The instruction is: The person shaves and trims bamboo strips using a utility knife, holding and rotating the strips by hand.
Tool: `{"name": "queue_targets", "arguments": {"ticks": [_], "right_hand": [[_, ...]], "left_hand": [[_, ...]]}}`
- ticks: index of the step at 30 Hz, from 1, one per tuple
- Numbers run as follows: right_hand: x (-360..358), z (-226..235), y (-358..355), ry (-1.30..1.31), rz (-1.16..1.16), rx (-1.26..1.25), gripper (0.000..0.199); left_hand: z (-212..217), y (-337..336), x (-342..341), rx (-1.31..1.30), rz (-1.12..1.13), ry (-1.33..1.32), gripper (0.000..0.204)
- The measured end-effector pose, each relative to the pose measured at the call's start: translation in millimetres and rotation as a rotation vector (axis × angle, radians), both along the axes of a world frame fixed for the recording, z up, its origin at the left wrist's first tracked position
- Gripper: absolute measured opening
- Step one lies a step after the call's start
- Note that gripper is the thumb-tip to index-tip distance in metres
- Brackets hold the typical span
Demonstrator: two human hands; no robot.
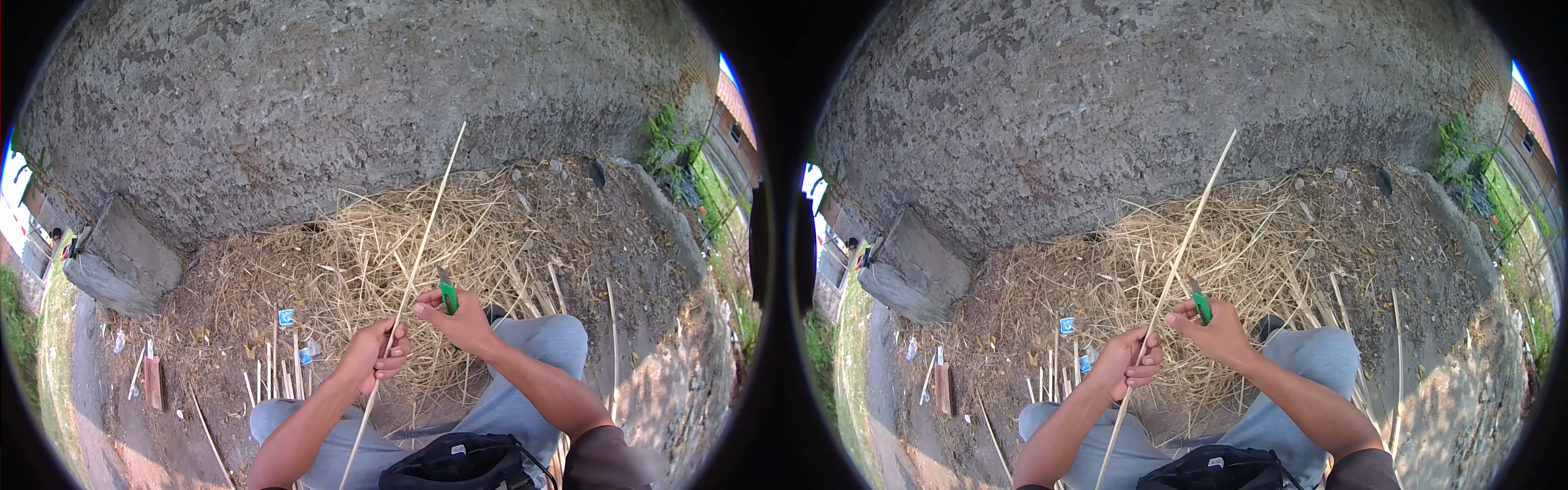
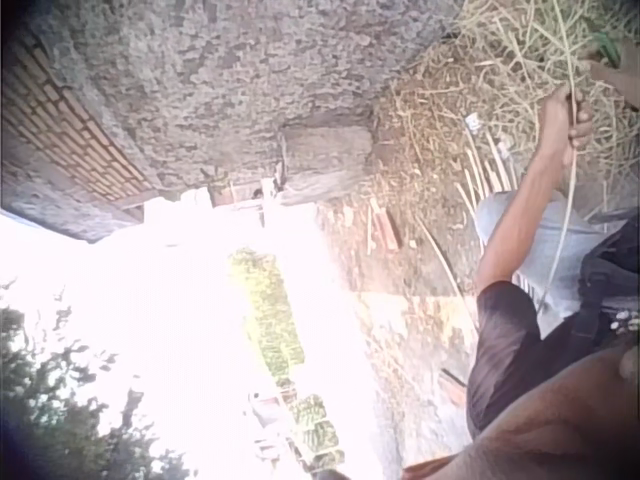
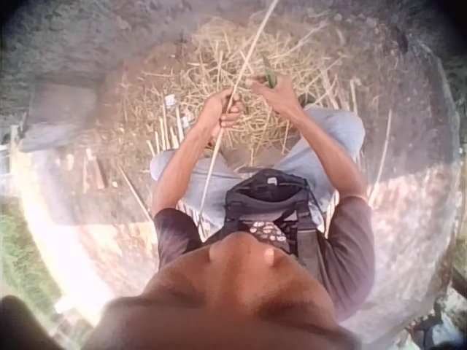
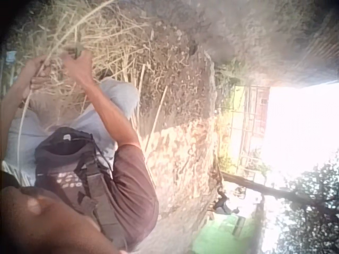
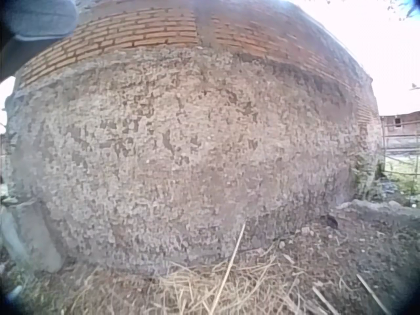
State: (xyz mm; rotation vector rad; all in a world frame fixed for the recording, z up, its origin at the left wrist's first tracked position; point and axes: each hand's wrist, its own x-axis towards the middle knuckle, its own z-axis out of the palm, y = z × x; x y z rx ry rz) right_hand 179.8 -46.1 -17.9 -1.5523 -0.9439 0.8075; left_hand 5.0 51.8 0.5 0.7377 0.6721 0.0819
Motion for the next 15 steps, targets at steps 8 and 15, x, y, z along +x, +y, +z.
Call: {"name": "queue_targets", "arguments": {"ticks": [8, 15], "right_hand": [[-12.1, -6.1, 4.1, 0.574, -0.096, 0.036, 0.033], [1.5, -3.2, 8.7, 0.495, -0.086, 0.150, 0.018]], "left_hand": [[-6.2, 5.5, 11.0, -0.149, -0.194, -0.102, 0.049], [-3.8, -1.0, 9.9, 0.301, -0.272, -0.056, 0.056]]}}
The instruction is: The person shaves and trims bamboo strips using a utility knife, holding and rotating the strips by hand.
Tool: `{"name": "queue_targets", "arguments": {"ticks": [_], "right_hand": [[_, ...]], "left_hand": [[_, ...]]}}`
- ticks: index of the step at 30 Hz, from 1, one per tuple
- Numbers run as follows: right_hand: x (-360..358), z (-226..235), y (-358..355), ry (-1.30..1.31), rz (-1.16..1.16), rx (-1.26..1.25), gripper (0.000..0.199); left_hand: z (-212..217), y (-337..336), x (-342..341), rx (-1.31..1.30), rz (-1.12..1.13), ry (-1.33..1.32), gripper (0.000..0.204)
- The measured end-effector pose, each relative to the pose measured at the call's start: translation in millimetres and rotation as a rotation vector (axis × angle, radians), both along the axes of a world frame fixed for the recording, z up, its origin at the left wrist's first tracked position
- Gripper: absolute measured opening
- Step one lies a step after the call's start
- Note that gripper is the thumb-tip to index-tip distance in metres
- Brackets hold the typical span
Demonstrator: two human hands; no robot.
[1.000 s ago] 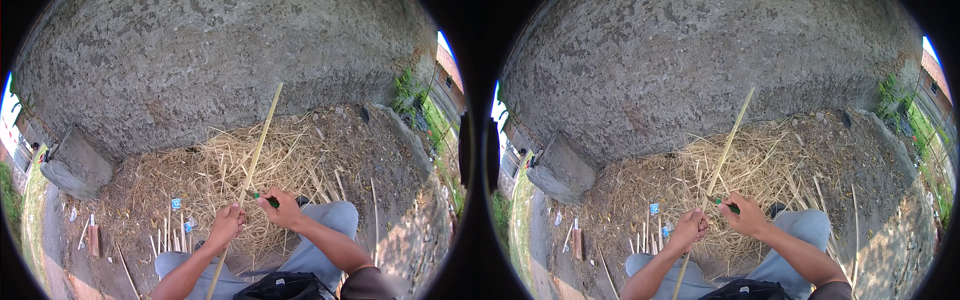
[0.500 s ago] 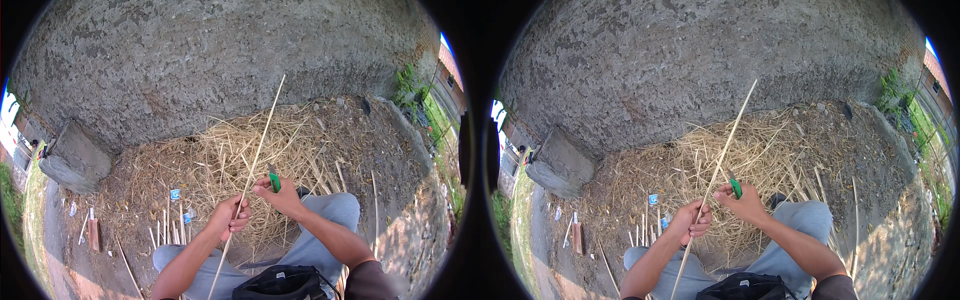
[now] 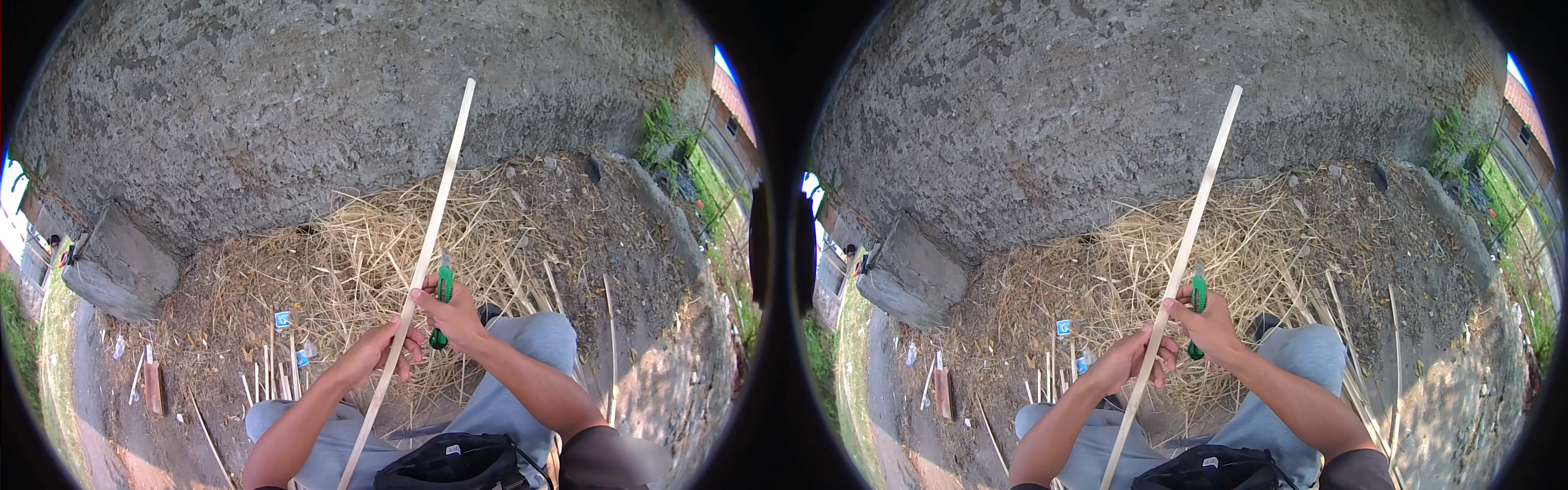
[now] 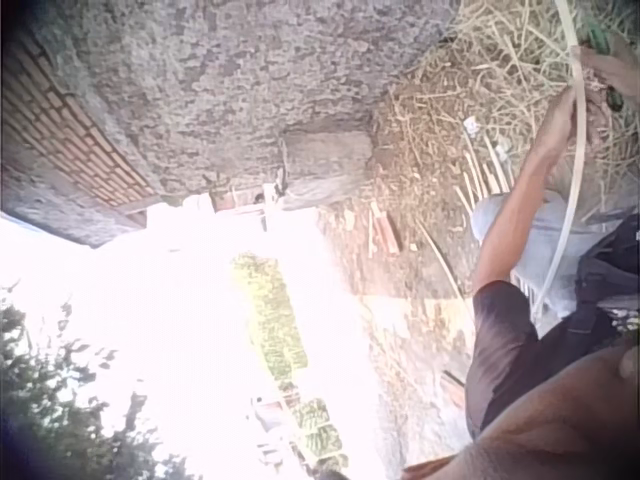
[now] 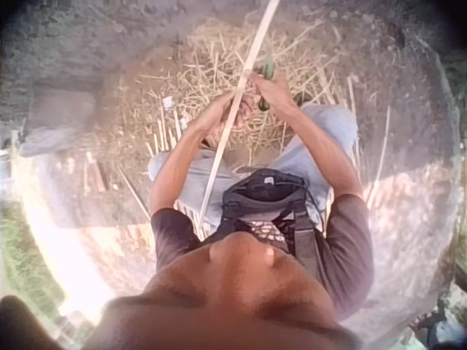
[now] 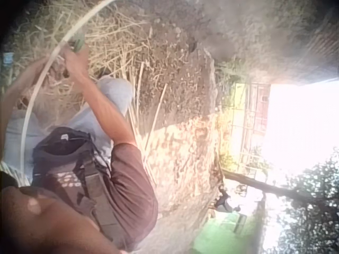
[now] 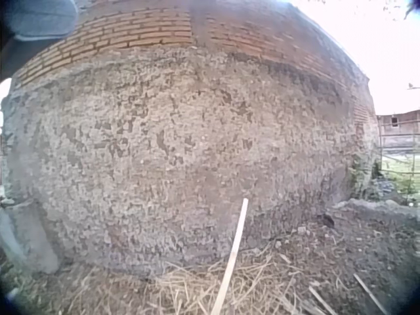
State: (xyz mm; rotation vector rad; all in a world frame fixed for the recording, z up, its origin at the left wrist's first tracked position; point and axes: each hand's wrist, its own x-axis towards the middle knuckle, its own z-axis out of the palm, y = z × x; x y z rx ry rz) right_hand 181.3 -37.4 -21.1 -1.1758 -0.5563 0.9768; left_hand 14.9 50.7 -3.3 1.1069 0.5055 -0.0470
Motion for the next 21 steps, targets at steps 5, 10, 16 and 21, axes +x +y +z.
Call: {"name": "queue_targets", "arguments": {"ticks": [5, 10, 16, 21], "right_hand": [[3.6, 4.8, -4.8, -0.043, -0.015, -0.001, 0.016], [5.5, 3.1, -5.2, -0.217, -0.095, -0.037, 0.015], [-1.3, 9.0, -6.0, -0.296, -0.186, -0.047, 0.016], [-3.9, 9.4, -4.5, -0.299, -0.196, -0.073, 0.017]], "left_hand": [[-2.8, 10.4, -12.3, 0.549, 0.077, -0.028, 0.038], [8.1, 2.9, -20.0, 0.760, 0.081, 0.063, 0.021], [8.0, -13.1, -21.5, 0.800, 0.152, 0.119, 0.020], [5.0, -9.7, -21.3, 0.813, 0.140, 0.150, 0.021]]}}
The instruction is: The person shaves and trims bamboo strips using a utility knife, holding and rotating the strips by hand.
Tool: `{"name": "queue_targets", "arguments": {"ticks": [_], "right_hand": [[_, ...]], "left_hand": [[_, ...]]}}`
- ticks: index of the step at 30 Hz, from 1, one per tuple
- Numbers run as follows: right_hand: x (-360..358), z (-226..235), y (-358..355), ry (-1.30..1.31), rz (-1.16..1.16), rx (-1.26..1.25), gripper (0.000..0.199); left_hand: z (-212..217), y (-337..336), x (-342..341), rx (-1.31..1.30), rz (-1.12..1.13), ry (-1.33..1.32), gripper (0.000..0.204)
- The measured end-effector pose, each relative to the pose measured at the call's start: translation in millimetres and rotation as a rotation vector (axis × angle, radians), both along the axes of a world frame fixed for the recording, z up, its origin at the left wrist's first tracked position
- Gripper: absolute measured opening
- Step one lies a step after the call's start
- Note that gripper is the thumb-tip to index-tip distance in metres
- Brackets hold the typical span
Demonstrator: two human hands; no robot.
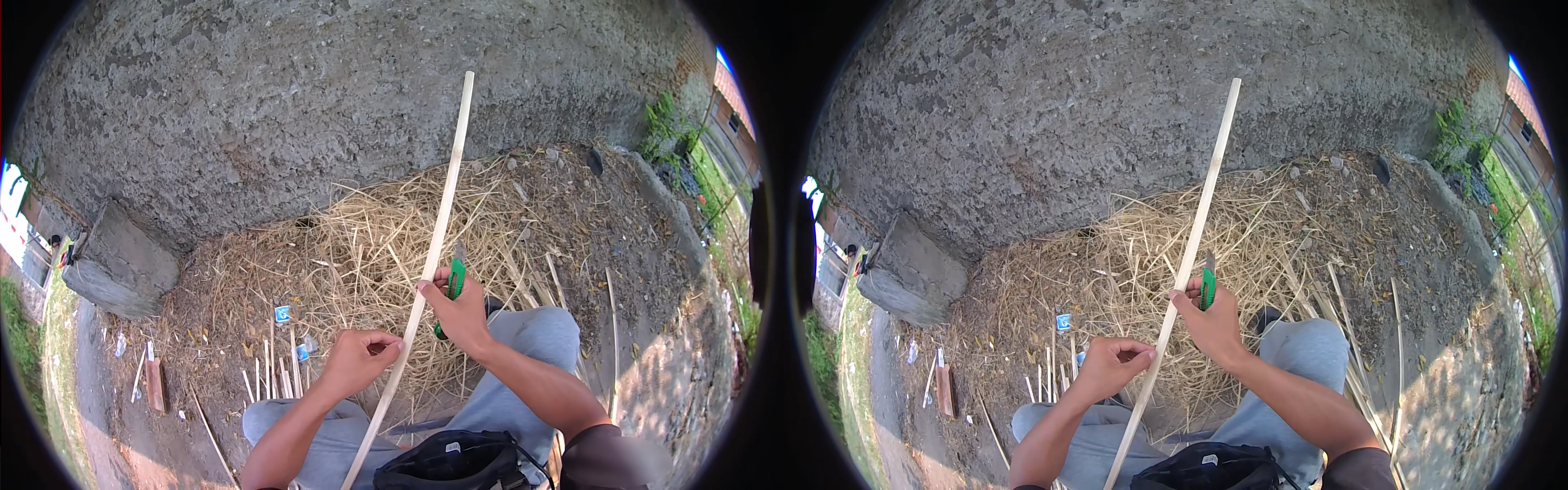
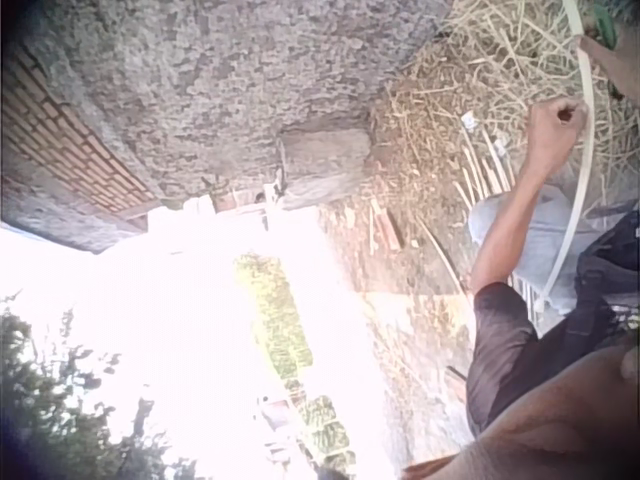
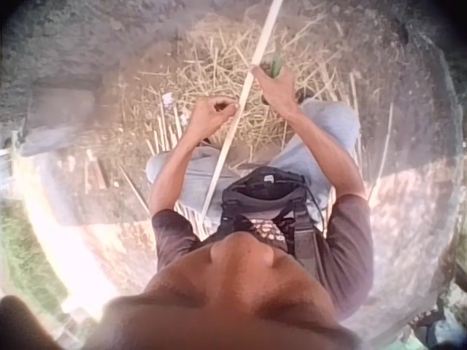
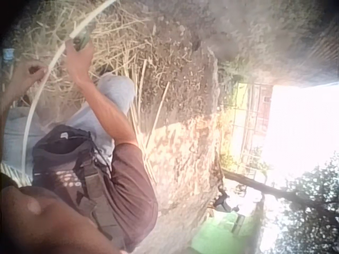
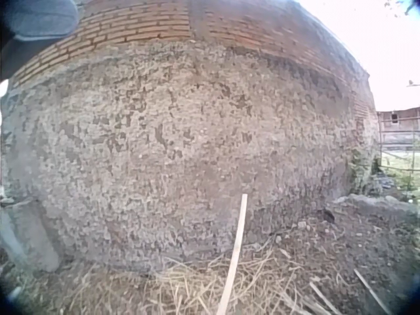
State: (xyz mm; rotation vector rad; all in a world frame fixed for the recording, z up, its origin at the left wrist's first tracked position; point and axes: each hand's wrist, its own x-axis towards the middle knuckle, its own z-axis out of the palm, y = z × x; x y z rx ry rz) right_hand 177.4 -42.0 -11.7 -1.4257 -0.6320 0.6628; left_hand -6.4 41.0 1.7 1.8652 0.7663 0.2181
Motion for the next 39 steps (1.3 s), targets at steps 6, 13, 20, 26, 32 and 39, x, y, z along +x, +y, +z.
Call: {"name": "queue_targets", "arguments": {"ticks": [6, 13, 20, 26, 32, 39], "right_hand": [[-1.4, -5.6, 2.7, 0.012, 0.011, -0.009, 0.017], [-2.3, -10.2, 5.7, 0.043, 0.010, -0.006, 0.016], [-2.2, -15.4, 7.4, 0.014, -0.006, -0.004, 0.017], [-3.6, -17.8, 8.8, 0.012, -0.007, 0.006, 0.017], [-6.0, -22.7, 8.9, 0.018, -0.011, 0.022, 0.018], [-7.2, -18.8, 7.6, -0.026, 0.029, 0.045, 0.016]], "left_hand": [[2.5, 0.4, 0.7, 0.035, 0.001, 0.022, 0.018], [6.2, 3.1, 4.6, 0.091, -0.014, 0.023, 0.016], [3.6, 0.4, 8.8, 0.137, 0.016, 0.040, 0.014], [4.0, -2.6, 10.4, 0.344, -0.055, -0.066, 0.011], [-7.9, -6.6, 13.3, 0.448, -0.054, -0.172, 0.005], [-9.7, -0.7, 12.6, 0.074, 0.104, -0.184, 0.001]]}}
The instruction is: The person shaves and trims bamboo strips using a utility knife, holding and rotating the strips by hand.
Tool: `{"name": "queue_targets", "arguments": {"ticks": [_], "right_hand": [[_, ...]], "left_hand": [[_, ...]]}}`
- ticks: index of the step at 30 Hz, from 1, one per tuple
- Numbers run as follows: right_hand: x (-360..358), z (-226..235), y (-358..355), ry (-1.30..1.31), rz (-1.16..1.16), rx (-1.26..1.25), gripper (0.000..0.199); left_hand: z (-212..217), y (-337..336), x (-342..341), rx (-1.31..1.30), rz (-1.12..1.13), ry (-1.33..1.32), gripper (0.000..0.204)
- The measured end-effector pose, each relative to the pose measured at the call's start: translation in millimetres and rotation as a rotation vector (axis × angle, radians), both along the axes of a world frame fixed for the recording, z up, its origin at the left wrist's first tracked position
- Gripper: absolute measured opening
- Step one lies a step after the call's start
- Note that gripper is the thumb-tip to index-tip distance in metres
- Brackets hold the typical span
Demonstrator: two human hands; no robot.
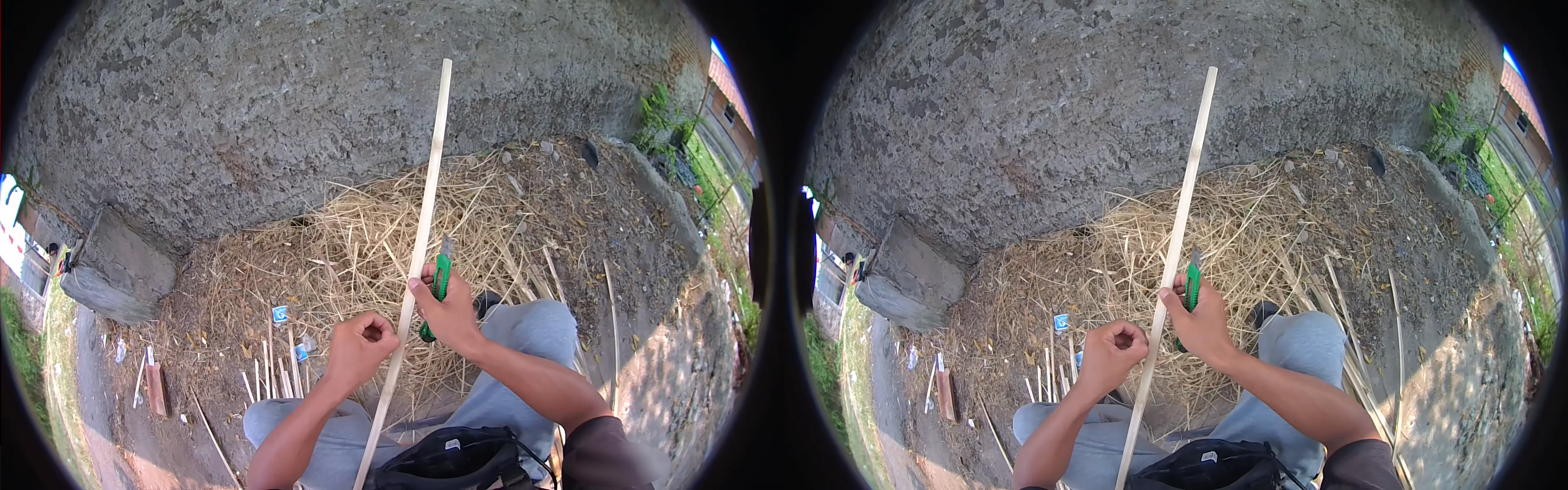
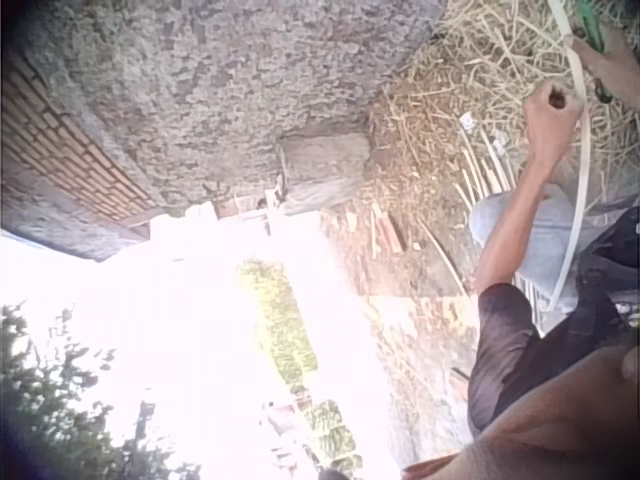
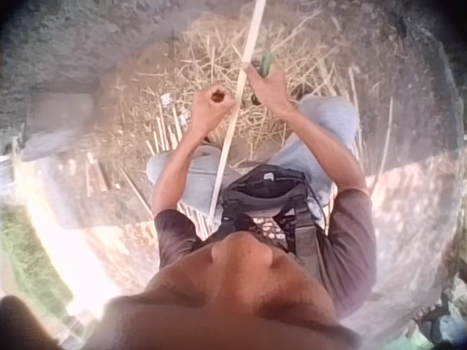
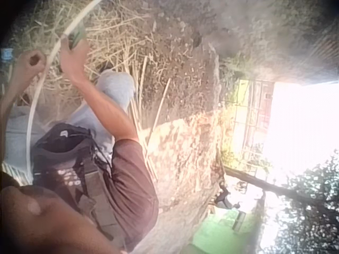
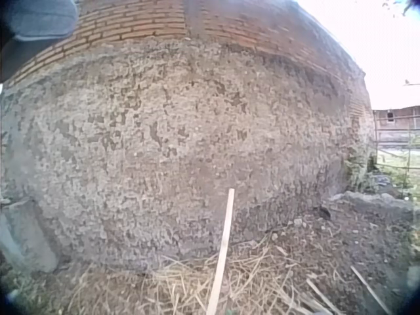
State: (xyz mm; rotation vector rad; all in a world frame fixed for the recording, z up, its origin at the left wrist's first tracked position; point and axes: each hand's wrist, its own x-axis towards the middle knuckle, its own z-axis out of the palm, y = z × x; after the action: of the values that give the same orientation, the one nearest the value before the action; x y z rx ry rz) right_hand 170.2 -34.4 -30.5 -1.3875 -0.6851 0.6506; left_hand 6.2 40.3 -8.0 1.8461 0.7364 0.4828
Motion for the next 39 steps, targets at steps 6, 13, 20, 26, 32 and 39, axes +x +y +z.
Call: {"name": "queue_targets", "arguments": {"ticks": [6, 13, 20, 26, 32, 39], "right_hand": [[0.7, 2.9, -3.2, -0.006, 0.030, -0.003, 0.014], [7.5, 6.0, -0.3, 0.178, 0.036, 0.053, 0.010], [13.9, 17.1, -6.7, 0.455, 0.201, 0.047, 0.015], [14.9, 18.4, -6.3, 0.368, 0.196, 0.052, 0.019], [26.2, 22.5, -9.3, -0.557, -0.010, 0.075, 0.028], [6.1, 24.5, -21.7, -0.663, 0.096, 0.020, 0.016]], "left_hand": [[9.0, 17.1, 1.7, -0.353, 0.113, -0.183, 0.006], [10.9, 53.4, -6.1, -0.152, 0.299, -0.197, 0.031], [-17.1, 14.8, 4.8, -0.605, 0.081, -0.176, 0.065], [-3.6, -9.6, 9.3, -1.224, -0.222, -0.085, 0.064], [12.2, -6.2, 5.8, -0.987, -0.041, -0.066, 0.048], [-9.9, -15.9, 3.2, -0.582, 0.112, -0.064, 0.049]]}}
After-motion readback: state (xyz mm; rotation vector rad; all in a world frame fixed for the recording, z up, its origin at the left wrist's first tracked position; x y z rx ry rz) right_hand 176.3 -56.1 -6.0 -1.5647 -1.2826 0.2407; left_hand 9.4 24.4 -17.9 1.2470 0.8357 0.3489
